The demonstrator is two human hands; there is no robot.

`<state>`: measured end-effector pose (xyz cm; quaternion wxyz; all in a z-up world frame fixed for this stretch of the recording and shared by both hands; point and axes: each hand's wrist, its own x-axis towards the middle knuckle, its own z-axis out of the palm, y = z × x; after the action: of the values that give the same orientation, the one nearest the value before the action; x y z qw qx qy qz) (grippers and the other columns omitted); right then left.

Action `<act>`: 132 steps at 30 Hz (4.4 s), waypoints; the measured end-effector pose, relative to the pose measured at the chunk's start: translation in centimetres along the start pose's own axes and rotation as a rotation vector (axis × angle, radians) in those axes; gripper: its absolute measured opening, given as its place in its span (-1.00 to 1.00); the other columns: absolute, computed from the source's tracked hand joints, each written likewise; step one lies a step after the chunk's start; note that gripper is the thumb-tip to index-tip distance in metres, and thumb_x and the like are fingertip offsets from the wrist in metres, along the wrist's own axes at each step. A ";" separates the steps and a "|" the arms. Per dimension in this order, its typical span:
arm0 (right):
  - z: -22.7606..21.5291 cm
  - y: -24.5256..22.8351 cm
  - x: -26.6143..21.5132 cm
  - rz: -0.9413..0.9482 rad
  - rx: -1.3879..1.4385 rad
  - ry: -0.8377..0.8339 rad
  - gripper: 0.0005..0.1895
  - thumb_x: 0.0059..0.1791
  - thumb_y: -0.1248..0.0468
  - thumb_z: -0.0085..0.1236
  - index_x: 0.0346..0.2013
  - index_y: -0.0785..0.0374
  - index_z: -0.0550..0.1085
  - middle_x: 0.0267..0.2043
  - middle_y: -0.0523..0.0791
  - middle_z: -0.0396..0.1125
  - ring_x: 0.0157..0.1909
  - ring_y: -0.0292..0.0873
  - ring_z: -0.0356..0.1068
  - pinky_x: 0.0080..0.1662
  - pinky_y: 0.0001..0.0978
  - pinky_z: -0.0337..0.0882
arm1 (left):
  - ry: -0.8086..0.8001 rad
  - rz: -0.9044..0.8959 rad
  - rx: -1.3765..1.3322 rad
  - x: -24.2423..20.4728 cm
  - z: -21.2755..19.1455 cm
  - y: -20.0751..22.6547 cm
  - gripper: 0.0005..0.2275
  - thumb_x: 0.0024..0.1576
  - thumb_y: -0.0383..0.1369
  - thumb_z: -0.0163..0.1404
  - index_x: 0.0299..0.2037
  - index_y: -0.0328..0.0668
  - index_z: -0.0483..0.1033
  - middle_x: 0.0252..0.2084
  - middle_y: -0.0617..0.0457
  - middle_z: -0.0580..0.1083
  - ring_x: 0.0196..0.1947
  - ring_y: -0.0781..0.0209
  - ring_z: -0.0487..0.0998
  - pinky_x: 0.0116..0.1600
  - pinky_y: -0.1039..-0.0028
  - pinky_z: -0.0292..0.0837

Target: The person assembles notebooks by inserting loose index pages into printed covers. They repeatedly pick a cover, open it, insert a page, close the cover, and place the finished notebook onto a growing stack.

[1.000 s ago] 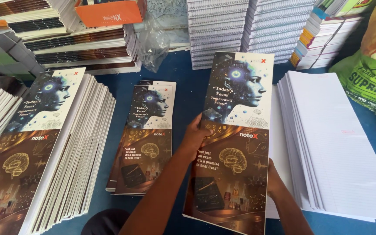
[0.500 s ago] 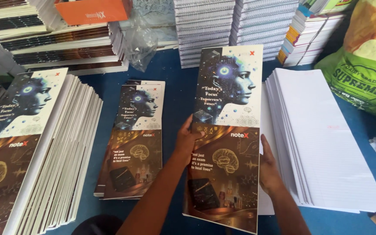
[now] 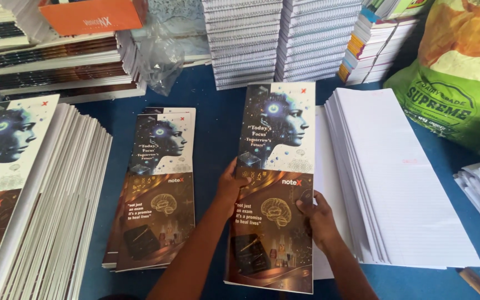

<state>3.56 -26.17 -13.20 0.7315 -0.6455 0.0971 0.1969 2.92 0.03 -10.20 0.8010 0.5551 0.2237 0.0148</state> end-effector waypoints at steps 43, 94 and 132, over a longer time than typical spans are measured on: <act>0.6 6.0 1.3 0.063 -0.447 0.038 -0.46 -0.03 0.18 0.21 0.17 0.37 0.33 -0.07 0.11 0.49 -0.12 -0.04 0.51 -0.11 -0.19 0.53 | 0.024 -0.275 0.291 -3.9 -7.8 -13.9 -0.73 0.06 -0.44 0.12 -0.03 -0.33 0.54 -0.17 -0.12 0.62 -0.20 0.11 0.63 0.00 0.36 0.49; 3.2 -0.4 -2.1 0.150 -0.297 -0.199 -0.56 0.00 0.22 -0.05 0.13 0.35 0.38 0.01 0.12 0.44 0.03 0.06 0.48 0.06 -0.08 0.51 | 0.206 0.138 0.372 -7.6 -6.2 -4.1 -0.81 0.09 -0.38 0.01 -0.20 -0.27 0.65 -0.36 -0.03 0.62 -0.39 0.21 0.60 -0.27 0.40 0.44; 54.2 -0.8 -17.2 -0.291 -0.450 -0.930 -0.51 0.04 0.20 0.10 0.24 0.25 0.27 0.01 -0.06 0.44 -0.11 -0.19 0.49 -0.26 -0.31 0.55 | 0.690 0.203 0.327 -29.6 -51.8 23.6 -0.73 -0.04 -0.54 0.08 -0.11 -0.37 0.62 -0.29 -0.10 0.60 -0.36 0.11 0.58 -0.18 0.35 0.50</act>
<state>-17.75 24.25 2.33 0.5608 -0.6377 -0.3723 0.3745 -37.85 46.77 6.37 0.5742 0.6571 0.4234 0.2436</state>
